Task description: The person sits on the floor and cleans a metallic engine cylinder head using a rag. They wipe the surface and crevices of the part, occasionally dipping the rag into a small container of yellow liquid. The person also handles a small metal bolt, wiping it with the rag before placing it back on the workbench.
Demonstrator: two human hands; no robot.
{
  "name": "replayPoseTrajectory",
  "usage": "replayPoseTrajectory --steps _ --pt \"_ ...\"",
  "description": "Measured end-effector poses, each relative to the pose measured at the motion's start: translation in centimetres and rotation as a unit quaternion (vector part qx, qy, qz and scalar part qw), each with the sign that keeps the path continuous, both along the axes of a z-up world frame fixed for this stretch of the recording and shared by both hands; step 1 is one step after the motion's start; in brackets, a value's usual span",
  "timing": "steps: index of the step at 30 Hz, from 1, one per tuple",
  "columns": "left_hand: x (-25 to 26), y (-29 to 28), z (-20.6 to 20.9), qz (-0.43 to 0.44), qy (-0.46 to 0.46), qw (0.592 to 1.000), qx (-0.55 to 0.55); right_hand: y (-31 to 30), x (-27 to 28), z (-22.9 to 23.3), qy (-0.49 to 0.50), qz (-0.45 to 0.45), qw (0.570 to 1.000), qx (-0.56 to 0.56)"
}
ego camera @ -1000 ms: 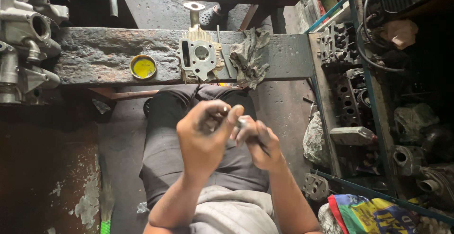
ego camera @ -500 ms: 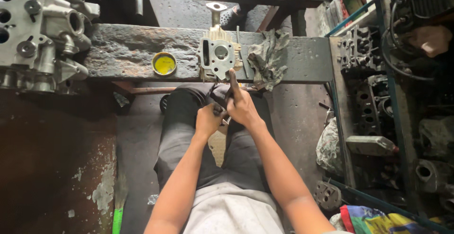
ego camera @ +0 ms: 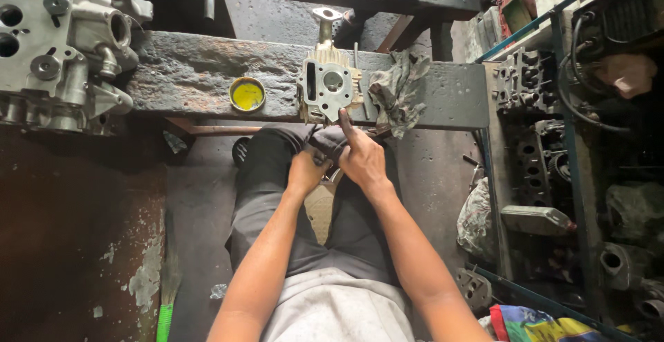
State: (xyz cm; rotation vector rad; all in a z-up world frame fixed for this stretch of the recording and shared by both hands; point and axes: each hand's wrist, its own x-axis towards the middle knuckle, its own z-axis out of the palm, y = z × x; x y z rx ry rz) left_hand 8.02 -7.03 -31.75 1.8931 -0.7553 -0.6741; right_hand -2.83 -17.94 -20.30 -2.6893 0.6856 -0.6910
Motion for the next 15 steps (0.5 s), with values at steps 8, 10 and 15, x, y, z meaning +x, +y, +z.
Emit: replayPoseTrajectory --steps 8,10,15 --pt "0.1 0.2 1.3 0.001 -0.003 1.000 0.003 0.9 -1.5 4.0 -0.074 -0.025 0.996 0.048" --pt "0.1 0.0 1.3 0.001 -0.012 1.000 0.001 0.2 -1.2 5.4 -0.115 -0.009 0.990 0.075" --pt "0.0 -0.2 1.2 -0.006 0.012 1.000 -0.010 -3.5 0.9 8.3 -0.178 0.037 0.979 0.094"
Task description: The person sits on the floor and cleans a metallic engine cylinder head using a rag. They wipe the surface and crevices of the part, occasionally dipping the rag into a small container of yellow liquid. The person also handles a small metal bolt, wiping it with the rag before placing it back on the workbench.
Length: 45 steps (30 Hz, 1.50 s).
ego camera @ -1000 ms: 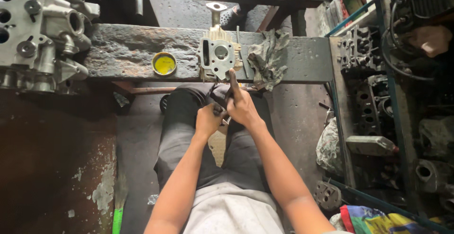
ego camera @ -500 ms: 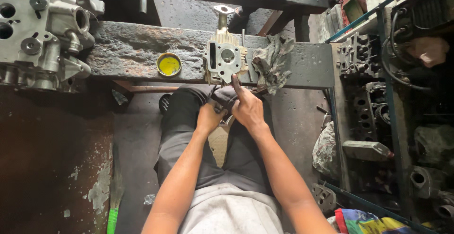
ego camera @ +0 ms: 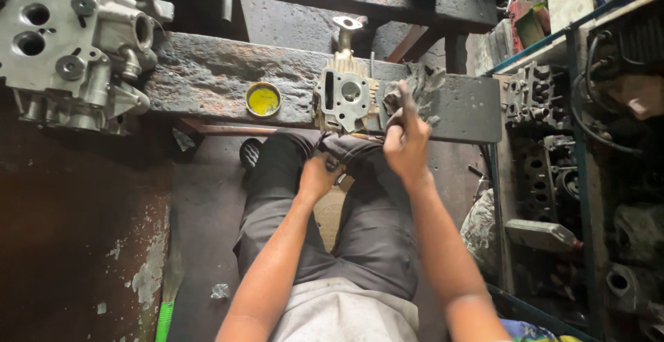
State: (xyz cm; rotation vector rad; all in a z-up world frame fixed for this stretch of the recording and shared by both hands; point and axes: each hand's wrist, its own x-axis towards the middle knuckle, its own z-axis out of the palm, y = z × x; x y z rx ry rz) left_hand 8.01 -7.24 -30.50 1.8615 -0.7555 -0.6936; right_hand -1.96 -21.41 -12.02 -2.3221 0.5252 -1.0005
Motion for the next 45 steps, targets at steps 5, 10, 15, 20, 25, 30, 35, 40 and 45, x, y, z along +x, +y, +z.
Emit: replayPoseTrajectory --steps 5,10,15,20,25,30,35,40,45 --pt "-0.1 -0.2 -0.8 -0.004 0.032 0.999 -0.001 -7.5 6.0 0.0 0.020 0.010 0.995 0.101" --pt "-0.4 -0.6 -1.8 -0.012 0.010 1.000 0.007 -18.4 14.0 -3.8 0.104 0.017 0.947 0.305" --pt "0.2 -0.4 -1.7 -0.027 0.041 0.999 0.019 -24.4 19.9 -7.2 0.295 0.018 0.952 0.085" --pt "0.9 -0.3 -0.8 -0.029 0.009 0.999 0.025 -24.7 24.0 -5.6 0.345 0.023 0.938 0.023" --pt "1.0 -0.2 -0.5 -0.029 0.046 0.998 0.044 -23.1 25.6 -3.0 0.462 -0.061 0.876 0.121" --pt "1.0 -0.4 -0.2 -0.034 0.059 0.997 0.040 -23.1 25.9 -2.3 0.471 -0.034 0.879 0.074" --pt "1.0 -0.3 -0.1 -0.029 0.059 0.997 0.030 -23.5 26.0 -3.0 0.474 -0.043 0.876 0.082" --pt "1.0 -0.3 -0.4 -0.019 0.084 0.996 0.018 -23.5 26.0 -3.1 0.475 -0.046 0.874 0.093" --pt "0.9 -0.1 -0.6 -0.016 0.072 0.997 0.029 -23.2 25.6 -3.3 0.459 -0.048 0.879 0.124"
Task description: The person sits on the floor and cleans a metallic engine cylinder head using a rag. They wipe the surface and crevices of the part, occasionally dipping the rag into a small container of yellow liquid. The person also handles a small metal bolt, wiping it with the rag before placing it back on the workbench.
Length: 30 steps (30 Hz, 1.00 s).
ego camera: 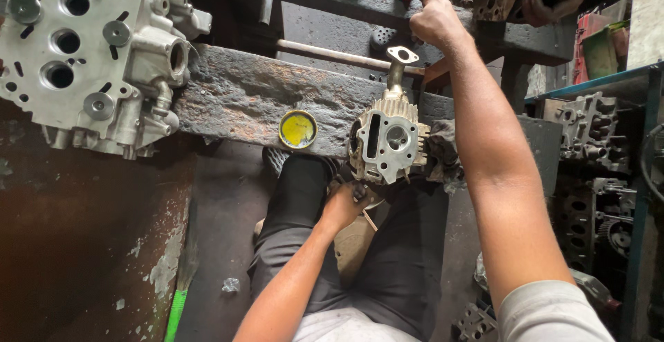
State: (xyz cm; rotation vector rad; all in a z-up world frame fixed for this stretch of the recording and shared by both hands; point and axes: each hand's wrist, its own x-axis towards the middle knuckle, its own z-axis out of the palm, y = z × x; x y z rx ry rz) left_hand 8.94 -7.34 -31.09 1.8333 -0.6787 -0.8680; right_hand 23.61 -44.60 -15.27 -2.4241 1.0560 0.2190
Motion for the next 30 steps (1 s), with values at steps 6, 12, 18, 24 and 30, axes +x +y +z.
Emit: replayPoseTrajectory --steps 6,12,18,24,30 --pt "0.0 -0.1 0.0 -0.010 -0.031 0.999 0.003 -0.1 -0.8 -0.5 -0.073 -0.010 0.997 0.011" --pt "0.2 0.0 0.4 -0.012 -0.034 0.999 -0.001 0.1 -1.4 -0.5 -0.078 -0.042 0.995 0.040" --pt "0.4 0.2 0.9 -0.014 -0.027 0.999 0.013 1.4 -3.3 0.0 -0.194 0.013 0.980 0.045" --pt "0.6 1.0 4.8 -0.050 -0.003 0.998 -0.030 7.7 -13.4 4.6 -0.430 0.060 0.878 0.200" --pt "0.6 3.7 13.8 -0.101 0.110 0.985 -0.082 18.6 -27.2 7.1 -0.498 0.112 0.789 0.341"
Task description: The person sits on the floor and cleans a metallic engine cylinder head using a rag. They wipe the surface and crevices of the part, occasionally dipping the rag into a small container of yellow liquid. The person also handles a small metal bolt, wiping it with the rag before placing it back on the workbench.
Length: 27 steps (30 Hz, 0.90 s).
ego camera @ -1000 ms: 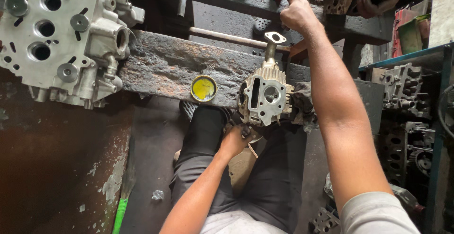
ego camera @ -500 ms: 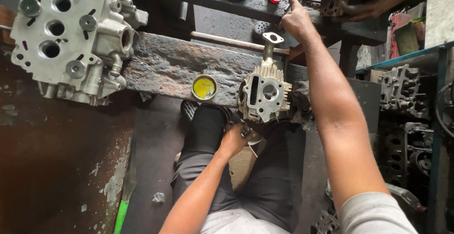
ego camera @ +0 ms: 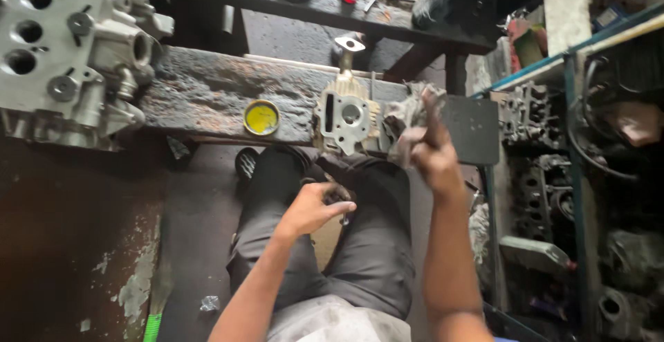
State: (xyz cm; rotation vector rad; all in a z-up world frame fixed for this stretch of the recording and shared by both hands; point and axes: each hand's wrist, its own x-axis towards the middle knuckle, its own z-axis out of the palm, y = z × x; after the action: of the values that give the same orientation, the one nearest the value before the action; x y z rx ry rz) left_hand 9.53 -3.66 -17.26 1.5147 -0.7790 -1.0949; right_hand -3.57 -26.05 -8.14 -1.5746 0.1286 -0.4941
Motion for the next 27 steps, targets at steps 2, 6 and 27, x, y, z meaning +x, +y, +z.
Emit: replayPoseTrajectory --steps 2,6,27 --pt "-0.1 0.9 3.7 0.056 0.014 0.998 -0.035 2.7 -2.6 -0.4 -0.041 0.079 0.995 0.054" --pt "-1.1 3.0 11.0 0.184 0.073 0.965 -0.171 6.9 -5.7 -0.4 -0.111 0.183 0.960 0.179" --pt "-8.0 5.4 18.0 0.176 0.078 0.929 -0.316 15.1 -9.4 0.6 -0.222 0.276 0.885 0.303"
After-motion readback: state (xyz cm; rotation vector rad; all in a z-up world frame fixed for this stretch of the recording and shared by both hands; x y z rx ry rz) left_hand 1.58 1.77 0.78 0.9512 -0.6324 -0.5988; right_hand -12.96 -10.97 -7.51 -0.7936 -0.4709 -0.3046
